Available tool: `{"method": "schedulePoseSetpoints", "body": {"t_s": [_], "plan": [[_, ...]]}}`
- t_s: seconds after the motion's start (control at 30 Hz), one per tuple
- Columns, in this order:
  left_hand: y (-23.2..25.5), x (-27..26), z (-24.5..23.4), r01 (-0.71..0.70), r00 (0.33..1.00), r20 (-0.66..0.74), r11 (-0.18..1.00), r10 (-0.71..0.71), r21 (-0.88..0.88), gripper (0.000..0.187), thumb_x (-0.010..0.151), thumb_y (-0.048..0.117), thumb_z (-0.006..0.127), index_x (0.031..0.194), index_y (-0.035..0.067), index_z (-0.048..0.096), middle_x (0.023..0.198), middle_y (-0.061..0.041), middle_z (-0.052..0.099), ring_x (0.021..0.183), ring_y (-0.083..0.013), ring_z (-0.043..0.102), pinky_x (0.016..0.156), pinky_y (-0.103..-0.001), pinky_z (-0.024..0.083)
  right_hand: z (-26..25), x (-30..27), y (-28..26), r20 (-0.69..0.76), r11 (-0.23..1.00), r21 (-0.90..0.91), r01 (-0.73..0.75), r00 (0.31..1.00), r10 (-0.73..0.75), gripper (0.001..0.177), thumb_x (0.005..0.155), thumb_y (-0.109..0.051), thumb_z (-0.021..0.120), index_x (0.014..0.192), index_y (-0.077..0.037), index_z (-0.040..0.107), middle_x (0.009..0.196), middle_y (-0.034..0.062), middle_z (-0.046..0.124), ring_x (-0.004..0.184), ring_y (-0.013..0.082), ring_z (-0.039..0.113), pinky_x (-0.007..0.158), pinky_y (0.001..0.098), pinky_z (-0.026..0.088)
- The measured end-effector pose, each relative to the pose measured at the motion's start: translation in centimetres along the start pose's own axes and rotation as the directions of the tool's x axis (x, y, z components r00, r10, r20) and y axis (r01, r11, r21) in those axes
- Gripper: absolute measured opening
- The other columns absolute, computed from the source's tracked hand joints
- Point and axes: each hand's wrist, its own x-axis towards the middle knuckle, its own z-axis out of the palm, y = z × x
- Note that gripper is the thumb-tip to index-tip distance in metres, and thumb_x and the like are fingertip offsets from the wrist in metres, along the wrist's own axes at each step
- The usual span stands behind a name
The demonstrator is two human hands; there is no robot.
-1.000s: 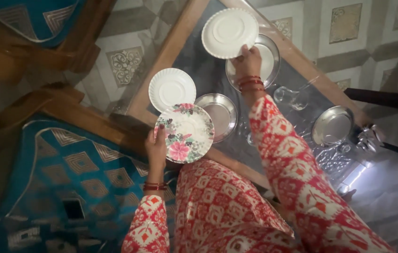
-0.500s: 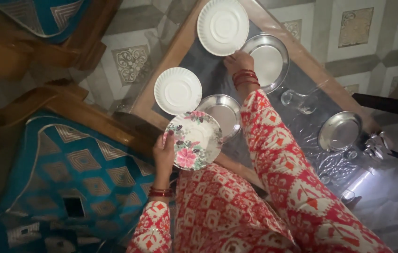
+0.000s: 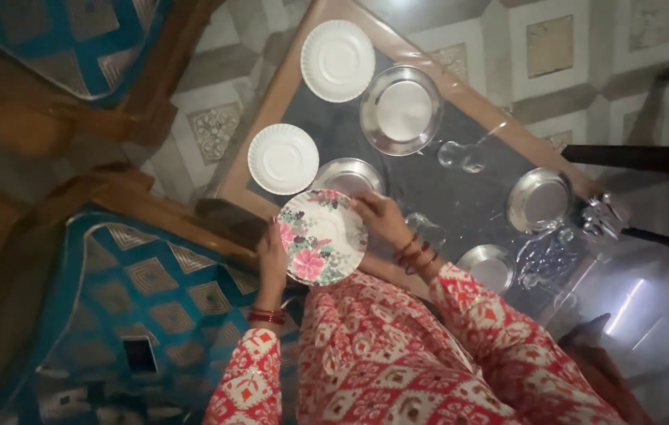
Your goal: Arrange plates, cutlery, and glassware from a storage box onto a dining table.
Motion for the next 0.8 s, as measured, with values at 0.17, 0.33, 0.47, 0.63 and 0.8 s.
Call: {"method": "schedulePoseSetpoints", "body": {"t_s": [0.17, 0.33, 0.47, 0.63, 0.8], "plan": [[2.4, -1.1, 0.8, 0.057, 0.995, 0.072, 0.991, -0.066, 0.121, 0.058, 0.11, 0.042, 0.046, 0.119, -0.011, 0.066, 0.106, -0.022, 0.07, 0.094, -0.0217, 0.061, 0.086, -0.04, 0.051, -2.7, -3.9, -4.4, -0.025, 0.985, -0.111, 0.132, 0.99, -0.136, 0.033, 0.09, -0.03, 0.076, 0.11, -0.004, 0.073, 0.099, 0.0099, 0.071, 0.08, 0.0196, 0.072, 0.072, 0.0339, 0.058], [3.4, -3.3, 2.9, 0.076, 0.993, 0.096, 0.997, -0.076, 0.007, 0.057, 0.107, 0.042, 0.048, 0.123, -0.009, 0.065, 0.113, -0.016, 0.072, 0.1, -0.0189, 0.063, 0.089, -0.036, 0.051, -5.0, -7.1, -4.3, -0.091, 0.945, -0.274, 0.179, 0.973, -0.211, 0.031, 0.087, -0.028, 0.08, 0.105, -0.004, 0.075, 0.094, 0.0132, 0.069, 0.076, 0.0274, 0.07, 0.07, 0.0373, 0.056], [5.7, -6.2, 5.6, 0.142, 0.986, 0.111, 0.982, -0.128, -0.127, 0.056, 0.107, 0.041, 0.048, 0.127, -0.008, 0.066, 0.122, -0.016, 0.072, 0.105, -0.019, 0.065, 0.092, -0.035, 0.051, -7.2, -9.5, -3.0, -0.148, 0.952, -0.257, 0.166, 0.967, -0.209, 0.028, 0.088, -0.028, 0.078, 0.105, -0.005, 0.075, 0.097, 0.0129, 0.071, 0.078, 0.0278, 0.072, 0.071, 0.037, 0.058], [0.5, -7.2, 8.6, -0.123, 0.988, 0.092, 0.992, 0.122, -0.001, 0.052, 0.109, 0.035, 0.045, 0.132, -0.009, 0.062, 0.129, -0.02, 0.069, 0.113, -0.0249, 0.065, 0.096, -0.036, 0.051, -11.6, -15.0, -6.0, -0.127, 0.896, -0.322, 0.306, 0.924, -0.361, 0.034, 0.091, -0.022, 0.074, 0.121, -0.007, 0.07, 0.114, 0.0136, 0.068, 0.091, 0.0303, 0.07, 0.077, 0.0385, 0.057], [-0.7, -11.2, 12.7, -0.344, 0.939, 0.059, 0.916, 0.339, 0.208, 0.047, 0.112, 0.029, 0.042, 0.139, -0.007, 0.056, 0.134, -0.024, 0.064, 0.119, -0.0316, 0.065, 0.099, -0.036, 0.05, -16.0, -19.1, -3.0, 0.029, 0.748, -0.448, 0.49, 0.844, -0.535, 0.048, 0.089, -0.018, 0.074, 0.134, -0.007, 0.061, 0.135, 0.0164, 0.06, 0.116, 0.0365, 0.061, 0.095, 0.0439, 0.052]]}}
